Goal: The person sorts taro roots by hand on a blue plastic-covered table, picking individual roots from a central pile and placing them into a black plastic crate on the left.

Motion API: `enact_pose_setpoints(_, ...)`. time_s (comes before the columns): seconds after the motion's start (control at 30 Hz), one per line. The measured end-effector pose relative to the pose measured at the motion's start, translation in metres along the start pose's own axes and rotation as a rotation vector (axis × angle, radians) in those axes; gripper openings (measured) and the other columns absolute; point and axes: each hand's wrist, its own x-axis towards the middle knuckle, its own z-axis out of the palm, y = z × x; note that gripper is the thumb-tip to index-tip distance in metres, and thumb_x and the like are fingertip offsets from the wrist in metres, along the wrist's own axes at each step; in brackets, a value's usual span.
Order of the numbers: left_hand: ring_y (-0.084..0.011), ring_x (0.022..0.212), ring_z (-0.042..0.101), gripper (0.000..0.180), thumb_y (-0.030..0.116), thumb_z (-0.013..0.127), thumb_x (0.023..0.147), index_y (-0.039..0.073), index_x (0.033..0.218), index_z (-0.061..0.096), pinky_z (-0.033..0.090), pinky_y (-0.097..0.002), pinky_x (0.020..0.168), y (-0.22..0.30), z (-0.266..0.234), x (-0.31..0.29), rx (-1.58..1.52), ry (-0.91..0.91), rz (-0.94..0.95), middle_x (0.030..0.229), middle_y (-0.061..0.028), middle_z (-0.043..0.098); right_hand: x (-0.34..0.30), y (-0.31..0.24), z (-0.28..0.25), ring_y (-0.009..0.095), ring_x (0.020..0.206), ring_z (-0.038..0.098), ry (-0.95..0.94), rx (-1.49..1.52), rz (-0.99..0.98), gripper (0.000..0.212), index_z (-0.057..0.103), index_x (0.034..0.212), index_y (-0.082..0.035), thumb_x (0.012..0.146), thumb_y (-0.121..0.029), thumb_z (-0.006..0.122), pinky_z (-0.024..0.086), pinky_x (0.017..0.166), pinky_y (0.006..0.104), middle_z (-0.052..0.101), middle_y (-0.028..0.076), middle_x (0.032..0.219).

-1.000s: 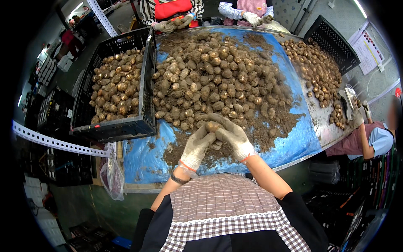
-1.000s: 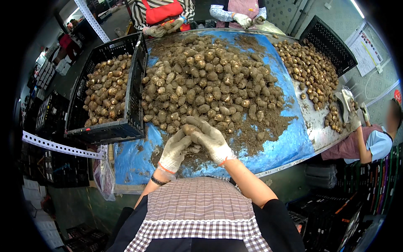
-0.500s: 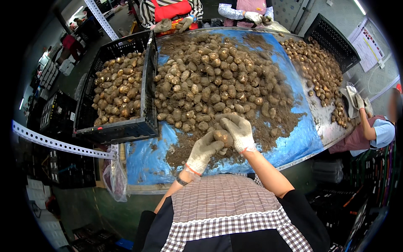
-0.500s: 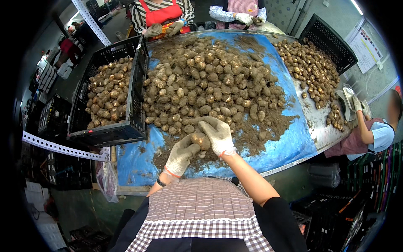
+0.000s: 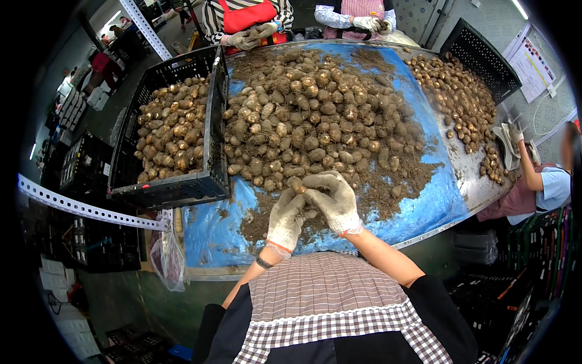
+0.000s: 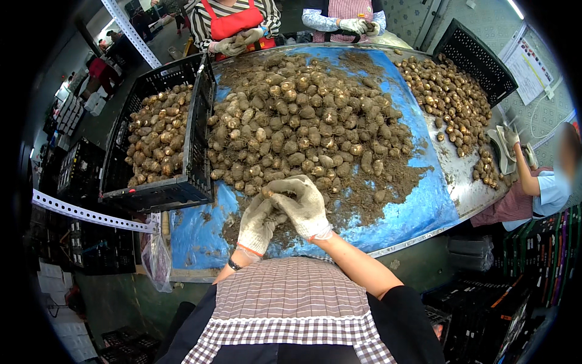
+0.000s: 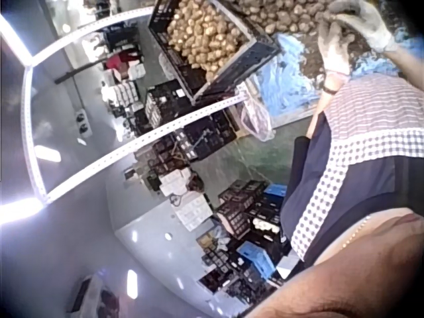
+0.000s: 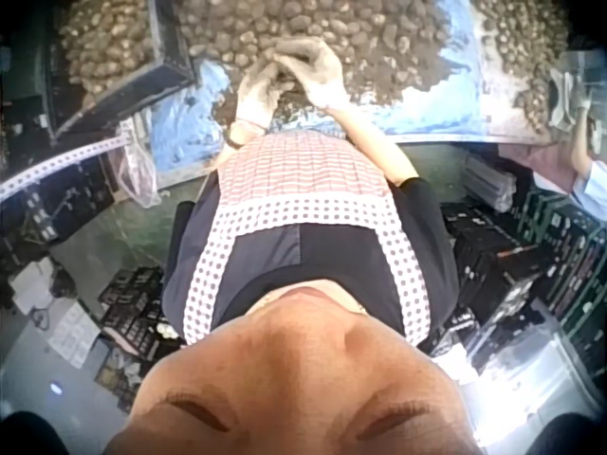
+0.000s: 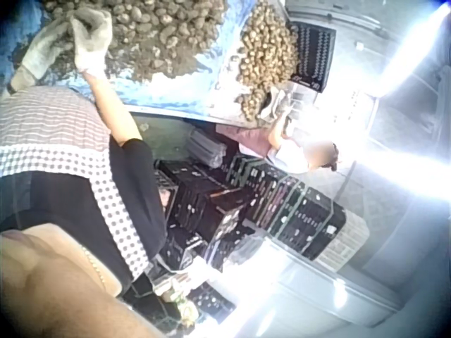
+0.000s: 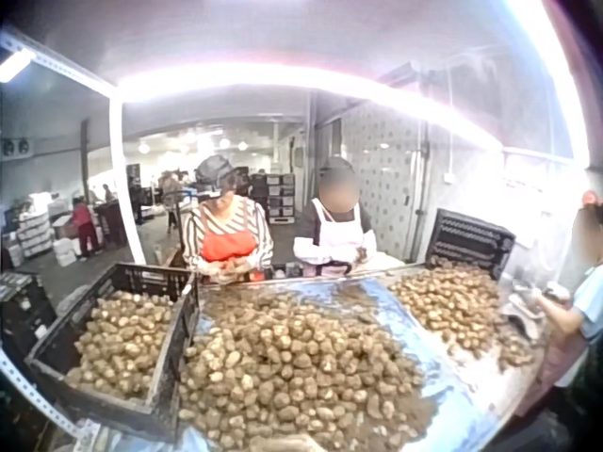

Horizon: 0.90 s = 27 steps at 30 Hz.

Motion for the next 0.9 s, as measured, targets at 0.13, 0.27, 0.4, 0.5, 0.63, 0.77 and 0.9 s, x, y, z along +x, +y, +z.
enact_pose_setpoints(0.13,-0.0185,0.089,0.069,0.029,0.015,0.056,0.101,-0.001,0.125,0.054,0.061,-0.0324,0.077,0.002,0.002,-0.004,-0.039,-0.013,0.012,0.106,-0.0112,0.066,0.005,-0.008,0.002,0.022,0.102,0.062,-0.022,-0.111,-0.077,0.014,0.074,0.099,-0.007,0.086,-0.010,0.072,0.051,0.088,0.0370,0.067,0.008,0.107)
enact_pose_setpoints(0.27,-0.0190,0.092,0.069,0.027,0.015,0.054,0.102,0.000,0.125,0.054,0.061,-0.0334,0.078,-0.002,-0.011,0.001,0.041,-0.010,-0.014,0.109,-0.0116,0.066,0.003,-0.008,0.002,0.025,0.102,0.063,-0.024,0.035,0.078,0.015,0.073,0.100,-0.005,0.087,-0.012,0.071,0.051,0.089,0.0379,0.066,0.011,0.113)
enact_pose_setpoints(0.4,-0.0194,0.099,0.067,0.030,0.015,0.054,0.102,0.002,0.129,0.053,0.060,-0.0346,0.079,-0.004,-0.003,0.000,-0.036,0.013,-0.009,0.115,-0.0106,0.065,0.005,-0.006,0.001,0.029,0.105,0.063,-0.012,-0.171,-0.023,0.025,0.071,0.110,-0.004,0.088,-0.015,0.071,0.051,0.092,0.0383,0.065,0.013,0.119)
enact_pose_setpoints(0.5,-0.0191,0.104,0.066,0.033,0.016,0.055,0.102,0.002,0.131,0.051,0.060,-0.0358,0.081,-0.005,-0.004,0.000,-0.101,-0.008,0.061,0.118,-0.0093,0.064,0.006,-0.002,0.006,0.030,0.108,0.063,-0.025,-0.157,-0.056,0.031,0.069,0.117,-0.005,0.089,-0.018,0.071,0.050,0.093,0.0388,0.064,0.014,0.119)
enact_pose_setpoints(0.63,-0.0190,0.103,0.066,0.039,0.020,0.056,0.102,0.002,0.136,0.049,0.060,-0.0360,0.083,-0.007,-0.006,0.001,-0.132,0.020,0.059,0.117,-0.0099,0.064,0.001,0.001,0.003,0.027,0.106,0.064,-0.061,-0.154,-0.041,0.029,0.070,0.117,-0.006,0.090,-0.018,0.070,0.052,0.091,0.0378,0.065,0.013,0.117)
enact_pose_setpoints(0.77,-0.0214,0.103,0.067,0.043,0.020,0.055,0.103,0.000,0.139,0.045,0.060,-0.0356,0.084,-0.012,-0.010,0.000,-0.073,-0.032,0.040,0.121,-0.0138,0.063,0.004,-0.002,0.003,0.025,0.094,0.068,0.003,-0.167,-0.036,0.020,0.071,0.108,-0.004,0.091,-0.015,0.069,0.054,0.082,0.0357,0.068,0.013,0.109)
enact_pose_setpoints(0.9,-0.0237,0.103,0.068,0.043,0.018,0.051,0.104,-0.002,0.141,0.042,0.060,-0.0357,0.084,-0.009,-0.008,-0.001,-0.111,-0.133,0.026,0.125,-0.0178,0.061,0.018,0.016,0.000,0.016,0.076,0.066,0.159,-0.293,0.025,0.015,0.069,0.101,0.000,0.094,-0.013,0.066,0.053,0.068,0.0298,0.070,0.010,0.086)
